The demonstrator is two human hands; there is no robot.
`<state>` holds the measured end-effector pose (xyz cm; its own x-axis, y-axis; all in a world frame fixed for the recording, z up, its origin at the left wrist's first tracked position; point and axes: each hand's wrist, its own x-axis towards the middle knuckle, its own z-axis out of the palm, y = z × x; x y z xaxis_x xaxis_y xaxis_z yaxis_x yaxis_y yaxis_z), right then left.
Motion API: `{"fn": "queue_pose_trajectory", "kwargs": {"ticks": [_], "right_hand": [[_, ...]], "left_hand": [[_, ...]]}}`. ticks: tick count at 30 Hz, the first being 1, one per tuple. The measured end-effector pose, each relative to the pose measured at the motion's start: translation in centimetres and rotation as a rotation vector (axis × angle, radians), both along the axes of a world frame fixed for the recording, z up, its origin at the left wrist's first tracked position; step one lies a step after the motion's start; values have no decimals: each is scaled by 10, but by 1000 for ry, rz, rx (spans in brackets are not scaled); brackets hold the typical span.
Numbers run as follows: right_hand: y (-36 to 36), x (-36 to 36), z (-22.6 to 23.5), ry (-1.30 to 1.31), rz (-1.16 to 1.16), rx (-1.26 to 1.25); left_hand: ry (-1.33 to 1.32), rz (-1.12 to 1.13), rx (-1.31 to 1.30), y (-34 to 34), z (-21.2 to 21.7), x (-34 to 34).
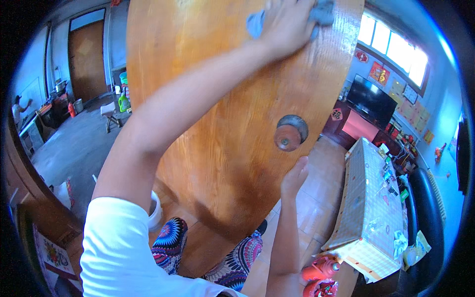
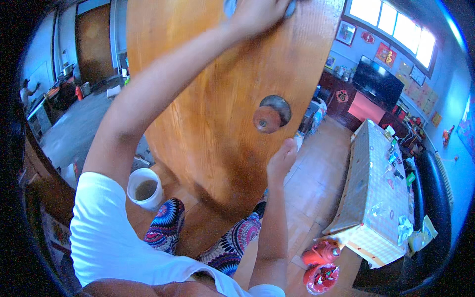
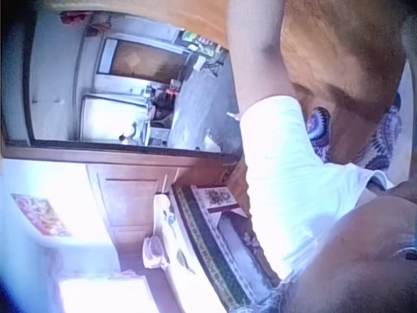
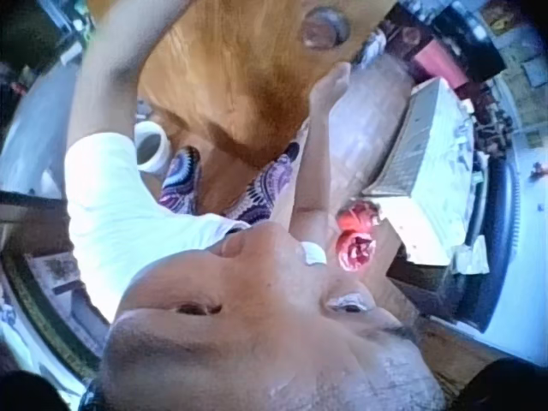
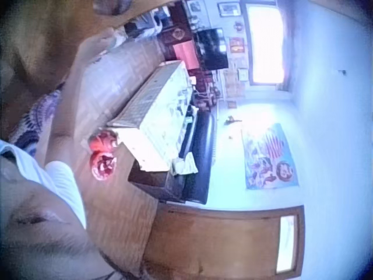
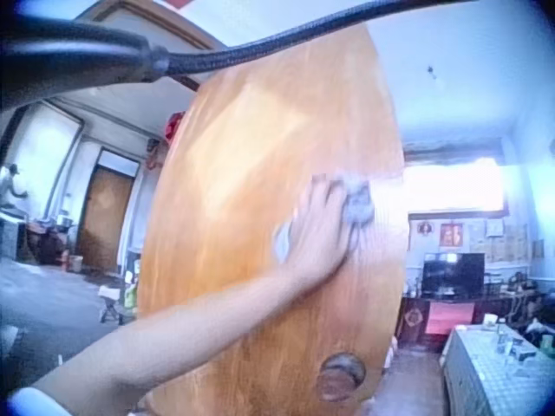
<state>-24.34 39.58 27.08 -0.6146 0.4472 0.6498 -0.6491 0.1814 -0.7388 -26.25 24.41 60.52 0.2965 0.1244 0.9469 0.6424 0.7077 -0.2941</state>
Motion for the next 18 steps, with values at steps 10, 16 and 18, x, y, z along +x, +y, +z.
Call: {"fn": "queue_pose_trajectory", "kwargs": {"ticks": [10, 16, 18], "right_hand": [[-1, 8, 7, 35, -26, 79], [-7, 12, 8, -1, -68, 65], [-4, 17, 14, 12, -56, 65]], "left_hand": [[11, 74, -322, 12, -76, 14], [-73, 62, -382, 13, -72, 33], [16, 1, -194, 35, -20, 31]]}}
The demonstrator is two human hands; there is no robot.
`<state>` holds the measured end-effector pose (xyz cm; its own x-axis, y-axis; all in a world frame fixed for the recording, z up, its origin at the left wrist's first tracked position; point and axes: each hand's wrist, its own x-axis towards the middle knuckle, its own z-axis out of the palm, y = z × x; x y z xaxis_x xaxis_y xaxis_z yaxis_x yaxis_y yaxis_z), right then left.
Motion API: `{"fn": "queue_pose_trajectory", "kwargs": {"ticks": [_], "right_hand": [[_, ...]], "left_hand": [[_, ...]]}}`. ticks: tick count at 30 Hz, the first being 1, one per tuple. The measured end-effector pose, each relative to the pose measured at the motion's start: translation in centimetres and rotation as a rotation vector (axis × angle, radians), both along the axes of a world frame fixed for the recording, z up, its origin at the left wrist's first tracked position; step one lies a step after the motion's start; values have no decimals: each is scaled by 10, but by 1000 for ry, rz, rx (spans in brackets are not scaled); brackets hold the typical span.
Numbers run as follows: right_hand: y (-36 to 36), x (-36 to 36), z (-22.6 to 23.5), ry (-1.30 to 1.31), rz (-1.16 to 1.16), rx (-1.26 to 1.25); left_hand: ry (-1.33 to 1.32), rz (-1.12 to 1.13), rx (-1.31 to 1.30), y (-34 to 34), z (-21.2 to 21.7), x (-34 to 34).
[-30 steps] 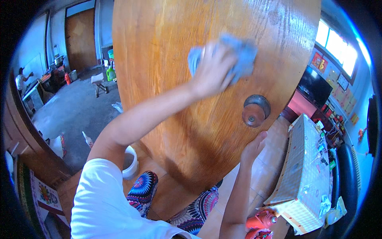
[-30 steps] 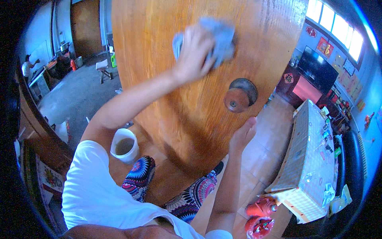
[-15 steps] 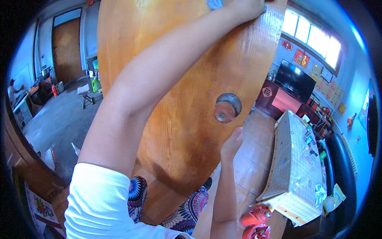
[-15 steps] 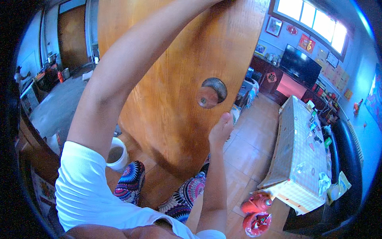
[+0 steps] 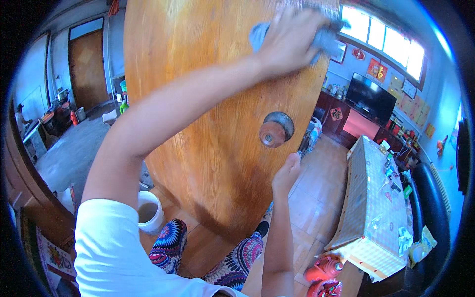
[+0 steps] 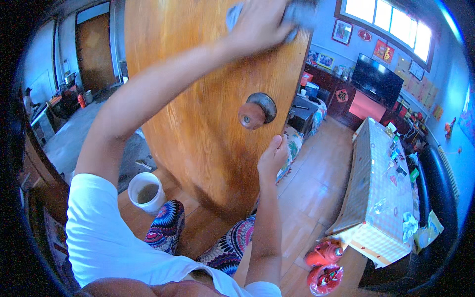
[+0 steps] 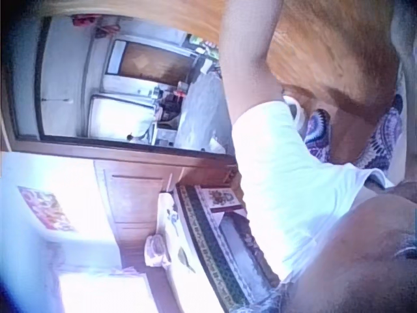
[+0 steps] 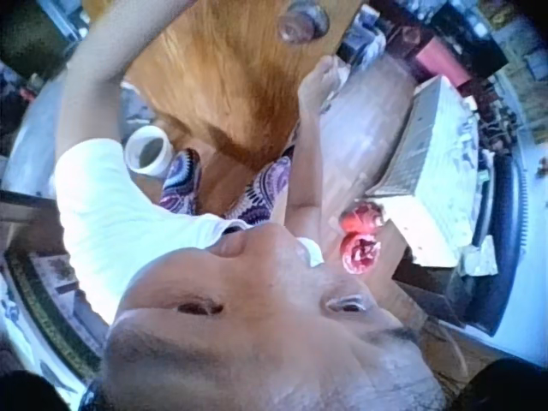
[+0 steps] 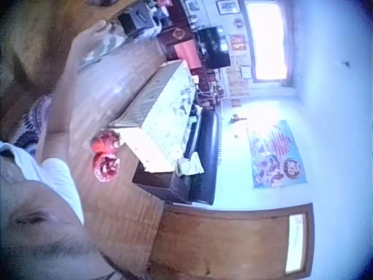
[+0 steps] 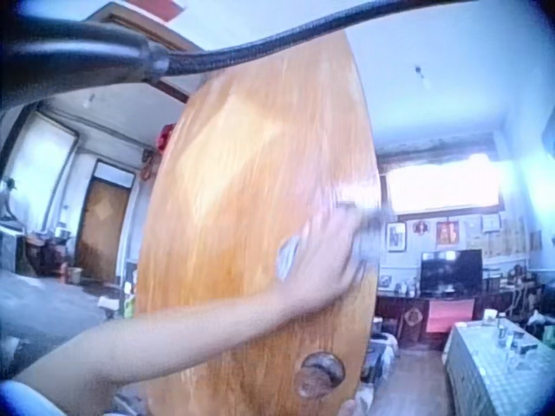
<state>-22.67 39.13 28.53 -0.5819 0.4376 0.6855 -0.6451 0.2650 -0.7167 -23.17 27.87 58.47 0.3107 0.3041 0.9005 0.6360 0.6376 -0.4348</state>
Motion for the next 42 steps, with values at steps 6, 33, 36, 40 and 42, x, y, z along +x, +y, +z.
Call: {"fn": "queue_pose_trajectory", "kwargs": {"ticks": [6, 33, 36, 40, 42], "right_hand": [[-8, 3, -2, -16, 23, -6], [2, 2, -4, -23, -12, 7], [4, 1, -1, -15, -24, 59], [2, -3, -3, -18, -23, 76], [3, -6, -3, 0, 5, 59]], "left_hand": [[83, -1, 173, 23, 63, 0], [-176, 190, -222, -68, -106, -22], [-328, 271, -285, -101, -190, -13], [-447, 306, -358, -124, -236, -6], [-447, 305, -339, -117, -217, -2]]}}
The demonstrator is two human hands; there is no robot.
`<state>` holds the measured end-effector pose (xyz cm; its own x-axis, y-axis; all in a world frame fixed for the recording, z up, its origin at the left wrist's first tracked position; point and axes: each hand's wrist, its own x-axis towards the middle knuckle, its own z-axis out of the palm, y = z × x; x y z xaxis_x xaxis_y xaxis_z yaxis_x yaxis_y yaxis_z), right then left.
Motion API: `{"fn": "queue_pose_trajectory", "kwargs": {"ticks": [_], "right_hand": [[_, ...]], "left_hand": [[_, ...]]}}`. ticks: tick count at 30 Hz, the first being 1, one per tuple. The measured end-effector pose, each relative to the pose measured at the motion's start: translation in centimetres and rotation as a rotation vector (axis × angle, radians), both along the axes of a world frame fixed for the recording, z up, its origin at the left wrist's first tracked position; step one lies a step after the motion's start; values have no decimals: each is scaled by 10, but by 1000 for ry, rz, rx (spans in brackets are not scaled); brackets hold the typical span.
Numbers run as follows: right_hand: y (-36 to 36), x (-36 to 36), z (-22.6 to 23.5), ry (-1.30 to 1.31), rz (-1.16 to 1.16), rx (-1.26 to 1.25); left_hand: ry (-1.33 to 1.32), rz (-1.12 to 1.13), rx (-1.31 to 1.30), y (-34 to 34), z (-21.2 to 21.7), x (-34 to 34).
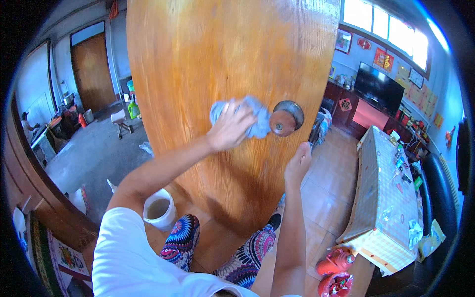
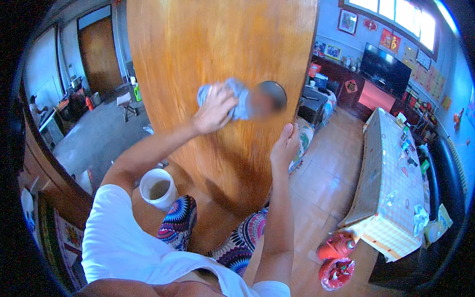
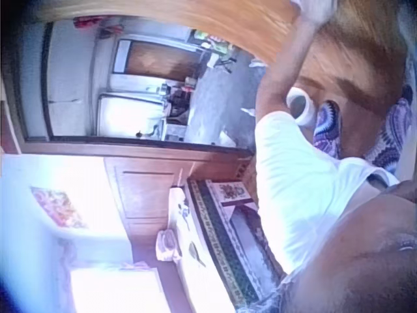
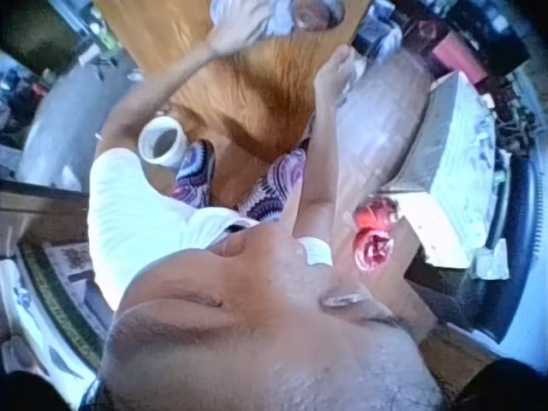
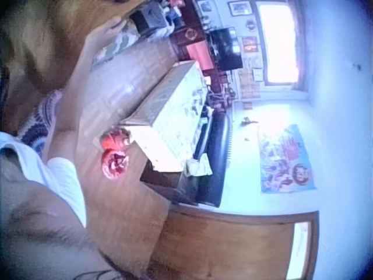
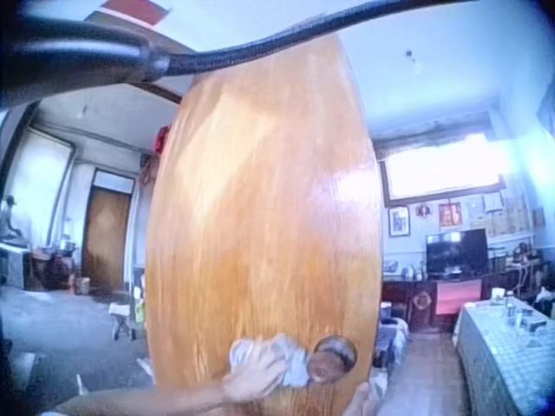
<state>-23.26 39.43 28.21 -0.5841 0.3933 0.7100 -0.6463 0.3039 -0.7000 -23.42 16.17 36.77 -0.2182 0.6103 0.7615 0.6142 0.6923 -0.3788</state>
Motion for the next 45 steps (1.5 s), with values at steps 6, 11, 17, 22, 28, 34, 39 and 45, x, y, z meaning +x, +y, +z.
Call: {"fn": "queue_pose_trajectory", "kwargs": {"ticks": [6, 11, 17, 22, 28, 34, 39, 45], "right_hand": [[-5, 1, -1, 33, 19, -8], [1, -4, -13, -56, 122, -146], [0, -9, -10, -82, 74, -226], [2, -6, -13, -124, 130, -137], [8, -4, -13, -94, 100, -134], [-6, 2, -8, -53, 134, -226], [-8, -5, -8, -24, 96, -237], [-2, -6, -6, 2, 30, -230]], "left_hand": [[351, -180, 509, 52, 136, -9], [364, -72, 531, 59, 74, -15], [-4, 112, 422, 67, -112, -2], [-15, -151, 34, 27, -177, 4], [59, -33, 699, 33, -26, -10], [140, -35, 679, 51, -13, -9], [44, -80, 296, 57, -183, 11], [-33, -32, 220, 36, -140, 7]]}}
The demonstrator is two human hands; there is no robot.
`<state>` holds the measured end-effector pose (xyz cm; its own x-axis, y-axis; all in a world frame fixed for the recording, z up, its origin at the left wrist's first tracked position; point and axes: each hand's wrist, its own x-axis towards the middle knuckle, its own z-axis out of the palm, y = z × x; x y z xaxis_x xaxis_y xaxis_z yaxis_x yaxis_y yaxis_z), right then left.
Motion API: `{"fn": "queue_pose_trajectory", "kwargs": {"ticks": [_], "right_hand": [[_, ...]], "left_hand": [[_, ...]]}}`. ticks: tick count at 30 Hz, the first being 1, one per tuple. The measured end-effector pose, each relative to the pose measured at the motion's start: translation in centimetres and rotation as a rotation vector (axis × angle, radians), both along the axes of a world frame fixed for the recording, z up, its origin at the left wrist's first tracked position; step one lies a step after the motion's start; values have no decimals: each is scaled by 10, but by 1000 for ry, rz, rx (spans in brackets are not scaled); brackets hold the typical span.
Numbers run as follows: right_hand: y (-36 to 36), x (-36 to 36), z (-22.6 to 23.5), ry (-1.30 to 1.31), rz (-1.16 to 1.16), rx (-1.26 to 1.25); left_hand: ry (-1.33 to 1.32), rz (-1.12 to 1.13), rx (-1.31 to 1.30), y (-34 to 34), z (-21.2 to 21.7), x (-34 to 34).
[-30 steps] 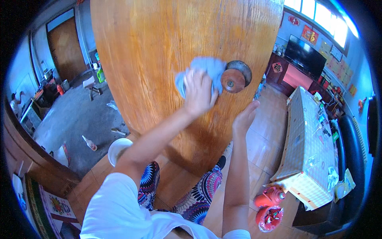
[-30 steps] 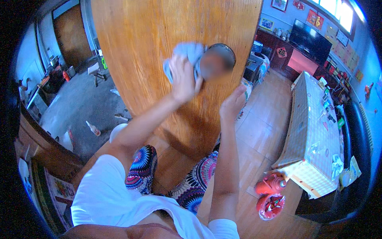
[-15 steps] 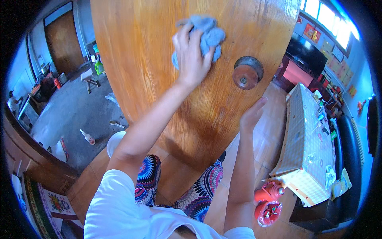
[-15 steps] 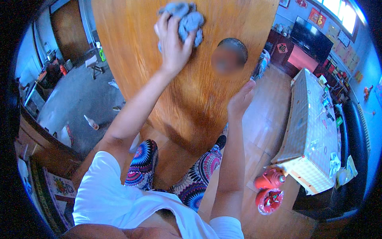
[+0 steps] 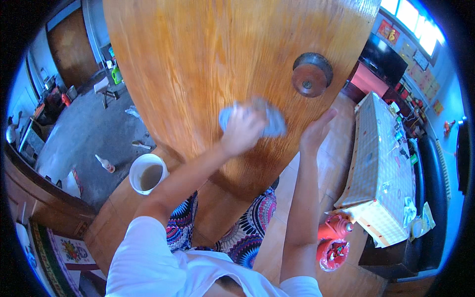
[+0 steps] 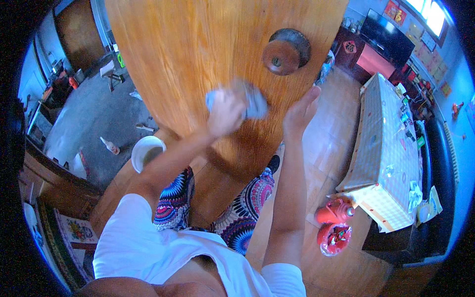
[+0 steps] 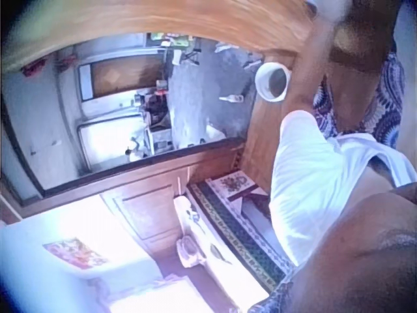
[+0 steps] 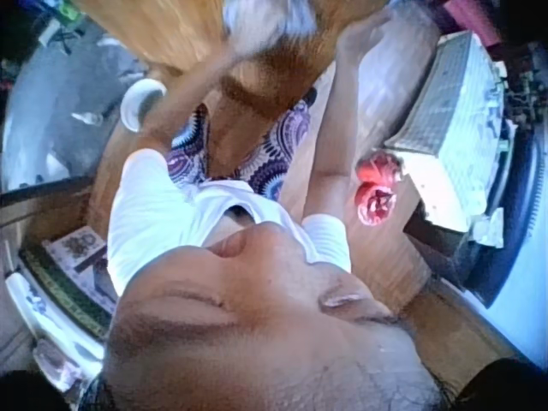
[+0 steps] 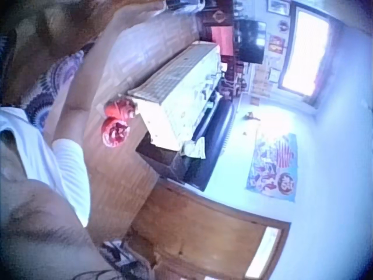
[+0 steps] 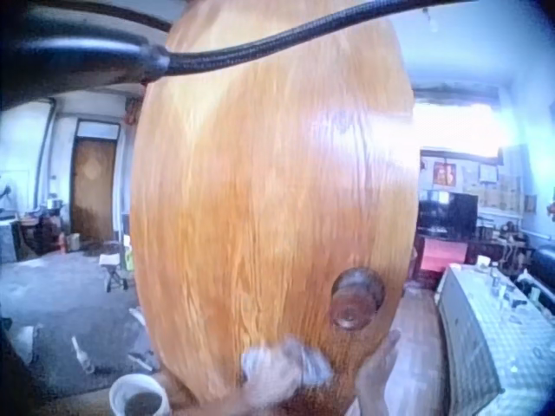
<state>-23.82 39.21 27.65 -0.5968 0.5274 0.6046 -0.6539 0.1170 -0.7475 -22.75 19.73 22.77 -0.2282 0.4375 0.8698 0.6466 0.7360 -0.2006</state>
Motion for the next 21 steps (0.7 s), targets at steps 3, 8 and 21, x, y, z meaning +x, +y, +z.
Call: {"fn": "queue_pose_trajectory", "kwargs": {"ticks": [3, 8, 21], "right_hand": [[-5, 13, 8, -62, -19, 56], [-2, 24, 9, -206, 97, 55], [-8, 13, 14, 2, 20, 35]], "left_hand": [[115, -98, 407, 8, 122, -15], [238, -33, 499, 29, 137, -10], [-40, -115, 19, 9, -39, -1]]}}
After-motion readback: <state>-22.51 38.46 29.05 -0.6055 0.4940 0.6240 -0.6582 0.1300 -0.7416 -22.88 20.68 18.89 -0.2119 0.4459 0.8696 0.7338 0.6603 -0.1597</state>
